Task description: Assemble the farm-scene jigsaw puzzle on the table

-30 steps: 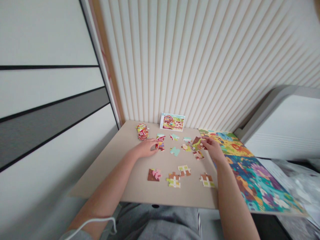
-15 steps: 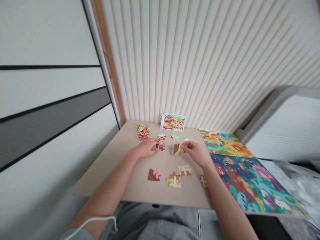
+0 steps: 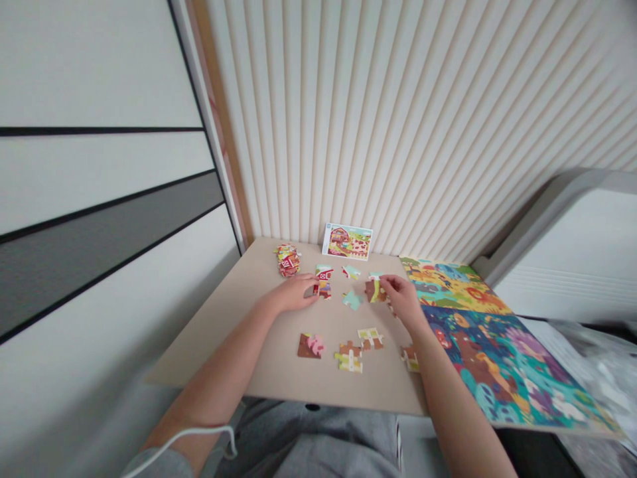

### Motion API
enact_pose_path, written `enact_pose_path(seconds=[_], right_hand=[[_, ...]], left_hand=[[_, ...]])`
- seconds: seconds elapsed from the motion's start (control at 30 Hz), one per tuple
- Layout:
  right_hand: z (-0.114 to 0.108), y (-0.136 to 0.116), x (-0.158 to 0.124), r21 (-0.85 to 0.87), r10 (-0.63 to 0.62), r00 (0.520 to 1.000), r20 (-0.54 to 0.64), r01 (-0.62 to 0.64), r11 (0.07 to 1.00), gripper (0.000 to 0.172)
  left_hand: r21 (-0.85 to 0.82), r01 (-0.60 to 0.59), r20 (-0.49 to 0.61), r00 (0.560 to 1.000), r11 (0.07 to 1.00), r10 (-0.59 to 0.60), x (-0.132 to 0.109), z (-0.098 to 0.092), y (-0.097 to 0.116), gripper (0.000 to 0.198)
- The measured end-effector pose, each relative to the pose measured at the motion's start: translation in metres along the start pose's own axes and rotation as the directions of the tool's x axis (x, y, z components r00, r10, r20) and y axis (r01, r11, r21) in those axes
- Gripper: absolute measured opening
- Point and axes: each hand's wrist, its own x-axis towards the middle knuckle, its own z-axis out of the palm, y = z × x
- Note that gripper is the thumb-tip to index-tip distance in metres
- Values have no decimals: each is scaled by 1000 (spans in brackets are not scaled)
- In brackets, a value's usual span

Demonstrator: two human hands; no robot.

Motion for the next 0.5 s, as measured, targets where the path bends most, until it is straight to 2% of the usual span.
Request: enact_pose_path(seconds=[0.1,0.17,0.33,0.5], right_hand=[[-14,13,8,-86,26,984,-175,-41,995,56],[-23,18,11,-126,33,971,-238,-64,990,62],[-35,23,13,-139,64,945,-322,-114,984,66],[-40,28,16,-142,49,925,-376,-109,984,63]], left_hand=[[-4,2,-2,1000,1000,-2,0,1,0,35],[-5,3,-2,1000,1000,-3,0,1,0,35],[6,0,10,1000,1000,0,0,0,0,36],[2,5,12,1000,1000,-5,0,0,0,35]])
